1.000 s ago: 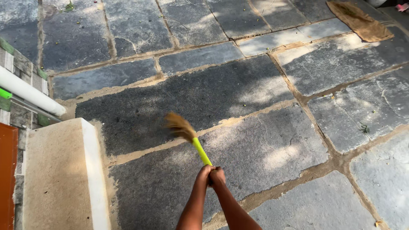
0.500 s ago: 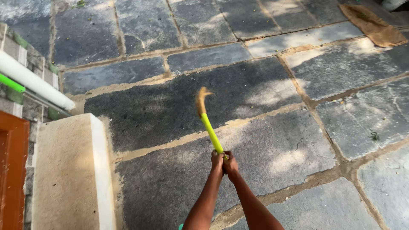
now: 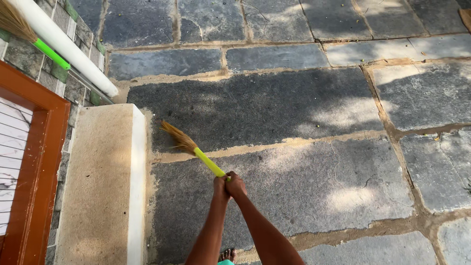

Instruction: The person sweeps a stone-paved outdoor area using a broom, moving debris and items like a paint roller aside while cleaning the surface and the base of concrete steps.

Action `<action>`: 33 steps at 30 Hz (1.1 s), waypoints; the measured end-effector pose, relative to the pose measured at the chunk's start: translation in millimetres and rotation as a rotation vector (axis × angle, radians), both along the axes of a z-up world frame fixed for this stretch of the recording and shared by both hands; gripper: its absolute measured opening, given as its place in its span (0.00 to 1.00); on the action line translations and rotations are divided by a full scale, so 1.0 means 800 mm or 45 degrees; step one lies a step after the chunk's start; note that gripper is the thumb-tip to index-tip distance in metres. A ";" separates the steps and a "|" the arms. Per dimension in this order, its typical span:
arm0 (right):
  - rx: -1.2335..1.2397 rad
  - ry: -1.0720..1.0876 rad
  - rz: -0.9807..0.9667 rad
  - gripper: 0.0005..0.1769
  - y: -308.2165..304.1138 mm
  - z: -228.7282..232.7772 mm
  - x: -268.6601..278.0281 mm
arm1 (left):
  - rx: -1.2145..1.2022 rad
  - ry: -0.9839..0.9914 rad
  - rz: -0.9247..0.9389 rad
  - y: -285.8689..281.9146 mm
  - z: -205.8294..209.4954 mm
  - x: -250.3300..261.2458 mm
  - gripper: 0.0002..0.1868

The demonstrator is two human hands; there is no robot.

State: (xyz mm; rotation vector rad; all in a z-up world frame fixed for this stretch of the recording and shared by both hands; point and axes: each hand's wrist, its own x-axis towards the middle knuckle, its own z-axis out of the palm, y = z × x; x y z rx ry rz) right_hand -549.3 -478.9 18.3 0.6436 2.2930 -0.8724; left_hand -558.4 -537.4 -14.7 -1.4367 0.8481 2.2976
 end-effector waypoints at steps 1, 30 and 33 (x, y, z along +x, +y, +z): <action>-0.007 0.005 -0.073 0.22 0.013 -0.005 0.005 | 0.079 -0.002 -0.074 0.015 0.002 0.000 0.20; -0.150 0.156 0.358 0.25 -0.081 0.013 -0.152 | 0.179 0.190 0.387 -0.094 0.004 -0.131 0.20; -0.042 0.132 0.431 0.26 -0.110 0.010 -0.162 | 0.231 0.170 0.341 -0.122 0.008 -0.135 0.19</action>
